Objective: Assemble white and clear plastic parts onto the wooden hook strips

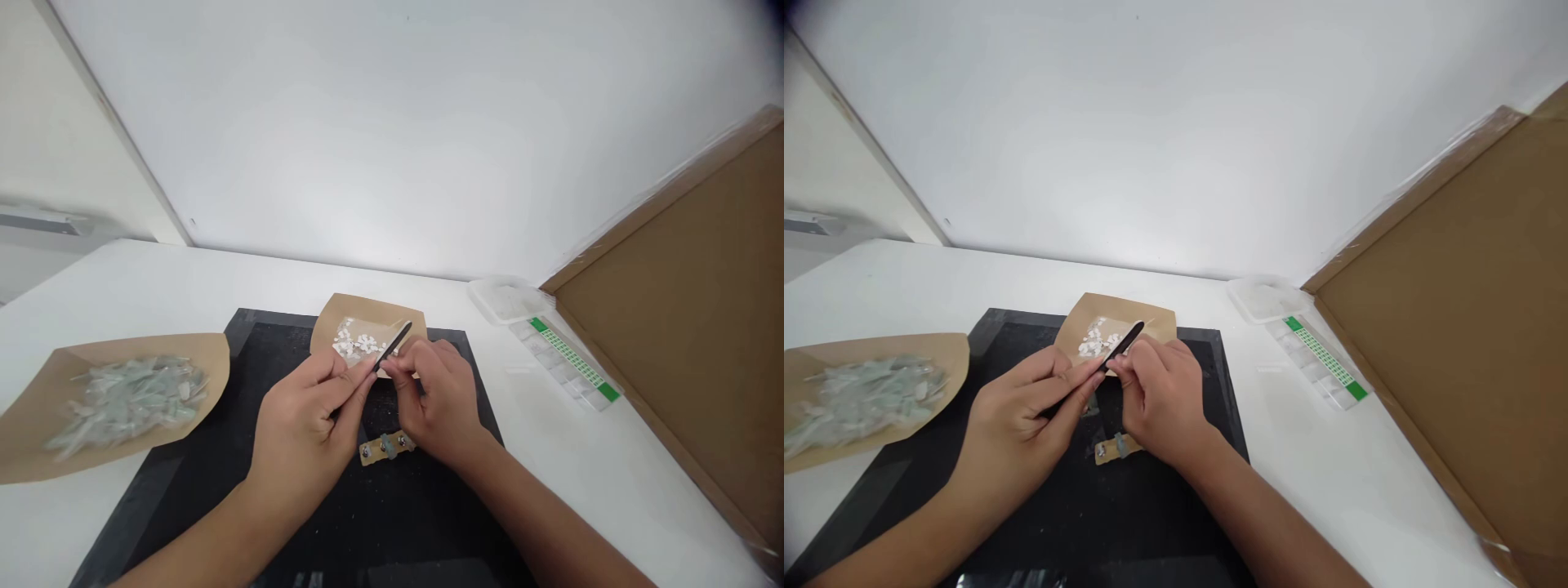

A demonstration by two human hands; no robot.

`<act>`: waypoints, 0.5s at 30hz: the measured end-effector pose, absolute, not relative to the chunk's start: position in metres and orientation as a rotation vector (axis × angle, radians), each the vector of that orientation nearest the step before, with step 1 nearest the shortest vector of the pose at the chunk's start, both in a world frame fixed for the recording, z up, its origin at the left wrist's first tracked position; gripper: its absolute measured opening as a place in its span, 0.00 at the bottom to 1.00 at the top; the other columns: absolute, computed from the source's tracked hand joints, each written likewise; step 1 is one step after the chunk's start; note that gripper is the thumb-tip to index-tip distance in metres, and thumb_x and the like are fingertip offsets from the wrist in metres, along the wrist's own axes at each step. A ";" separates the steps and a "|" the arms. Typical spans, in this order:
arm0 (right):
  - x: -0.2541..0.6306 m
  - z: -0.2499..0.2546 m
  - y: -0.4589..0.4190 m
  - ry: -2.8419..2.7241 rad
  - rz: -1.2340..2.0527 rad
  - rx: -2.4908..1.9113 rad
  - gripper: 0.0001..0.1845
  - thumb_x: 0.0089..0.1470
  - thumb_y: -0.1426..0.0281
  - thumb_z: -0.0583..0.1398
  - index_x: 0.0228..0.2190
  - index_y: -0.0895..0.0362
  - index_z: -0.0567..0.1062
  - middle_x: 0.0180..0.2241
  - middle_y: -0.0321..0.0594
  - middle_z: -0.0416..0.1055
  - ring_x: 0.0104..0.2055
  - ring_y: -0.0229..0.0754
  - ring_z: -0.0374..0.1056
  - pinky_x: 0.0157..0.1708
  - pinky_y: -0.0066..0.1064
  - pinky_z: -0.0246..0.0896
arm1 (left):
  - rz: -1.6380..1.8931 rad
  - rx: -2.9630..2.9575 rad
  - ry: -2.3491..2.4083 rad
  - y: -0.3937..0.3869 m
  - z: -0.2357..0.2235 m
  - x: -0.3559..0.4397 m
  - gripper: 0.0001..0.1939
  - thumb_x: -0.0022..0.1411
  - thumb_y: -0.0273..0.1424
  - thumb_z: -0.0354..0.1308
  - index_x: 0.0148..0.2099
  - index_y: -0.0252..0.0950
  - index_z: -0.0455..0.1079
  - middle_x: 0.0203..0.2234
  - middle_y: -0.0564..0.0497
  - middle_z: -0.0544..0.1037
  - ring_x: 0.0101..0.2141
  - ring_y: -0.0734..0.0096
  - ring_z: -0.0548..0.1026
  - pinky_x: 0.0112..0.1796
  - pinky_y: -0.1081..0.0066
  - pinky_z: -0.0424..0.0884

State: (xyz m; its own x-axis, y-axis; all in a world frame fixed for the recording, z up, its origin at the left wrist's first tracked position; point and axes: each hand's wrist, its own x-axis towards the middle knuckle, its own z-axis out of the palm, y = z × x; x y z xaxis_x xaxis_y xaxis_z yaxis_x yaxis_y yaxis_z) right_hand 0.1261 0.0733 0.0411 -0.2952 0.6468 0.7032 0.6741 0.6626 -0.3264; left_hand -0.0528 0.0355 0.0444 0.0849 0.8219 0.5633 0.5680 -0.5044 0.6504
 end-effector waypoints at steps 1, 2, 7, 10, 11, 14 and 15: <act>0.126 0.042 0.074 -1.997 -0.056 -1.026 0.15 0.67 0.74 0.59 0.28 0.52 0.63 0.25 0.34 0.70 0.26 0.39 0.64 0.31 0.36 0.52 | 1.376 2.089 1.379 0.036 0.045 -0.053 0.11 0.73 0.29 0.59 0.45 0.35 0.84 0.25 0.54 0.69 0.25 0.76 0.70 0.29 0.73 0.67; 0.126 0.042 0.074 -1.977 -0.074 -1.037 0.15 0.67 0.74 0.59 0.29 0.52 0.63 0.26 0.35 0.71 0.26 0.40 0.64 0.32 0.36 0.52 | 1.369 2.080 1.370 0.036 0.045 -0.053 0.11 0.73 0.30 0.59 0.45 0.35 0.84 0.25 0.54 0.70 0.26 0.76 0.70 0.29 0.73 0.68; 0.129 0.045 0.074 -2.031 -0.028 -1.061 0.15 0.68 0.73 0.58 0.28 0.52 0.62 0.24 0.34 0.70 0.25 0.40 0.62 0.31 0.36 0.52 | 1.315 2.058 1.361 0.035 0.045 -0.055 0.11 0.73 0.29 0.59 0.48 0.37 0.83 0.25 0.54 0.70 0.26 0.75 0.71 0.29 0.73 0.68; 0.131 0.046 0.074 -1.988 -0.069 -1.092 0.14 0.68 0.73 0.59 0.29 0.52 0.63 0.26 0.35 0.71 0.27 0.40 0.63 0.33 0.35 0.53 | 1.313 2.065 1.363 0.033 0.045 -0.056 0.11 0.73 0.29 0.59 0.50 0.38 0.83 0.26 0.55 0.70 0.27 0.75 0.71 0.30 0.73 0.68; 0.131 0.046 0.074 -1.997 -0.061 -1.089 0.14 0.68 0.73 0.59 0.29 0.53 0.63 0.26 0.35 0.71 0.27 0.40 0.64 0.32 0.35 0.53 | 1.318 2.066 1.358 0.033 0.046 -0.056 0.11 0.73 0.29 0.59 0.51 0.38 0.83 0.26 0.55 0.70 0.27 0.76 0.71 0.30 0.73 0.68; 0.131 0.047 0.073 -2.051 -0.017 -1.056 0.15 0.68 0.72 0.59 0.28 0.53 0.63 0.25 0.34 0.70 0.25 0.39 0.62 0.31 0.35 0.52 | 1.331 2.069 1.354 0.033 0.046 -0.056 0.11 0.72 0.28 0.60 0.50 0.37 0.83 0.26 0.55 0.69 0.27 0.77 0.70 0.30 0.74 0.68; 0.130 0.047 0.073 -2.030 -0.030 -1.066 0.15 0.68 0.72 0.59 0.28 0.53 0.63 0.25 0.34 0.71 0.26 0.39 0.62 0.32 0.35 0.52 | 1.332 2.070 1.361 0.033 0.047 -0.055 0.10 0.72 0.29 0.60 0.49 0.37 0.83 0.26 0.55 0.69 0.26 0.77 0.70 0.29 0.74 0.67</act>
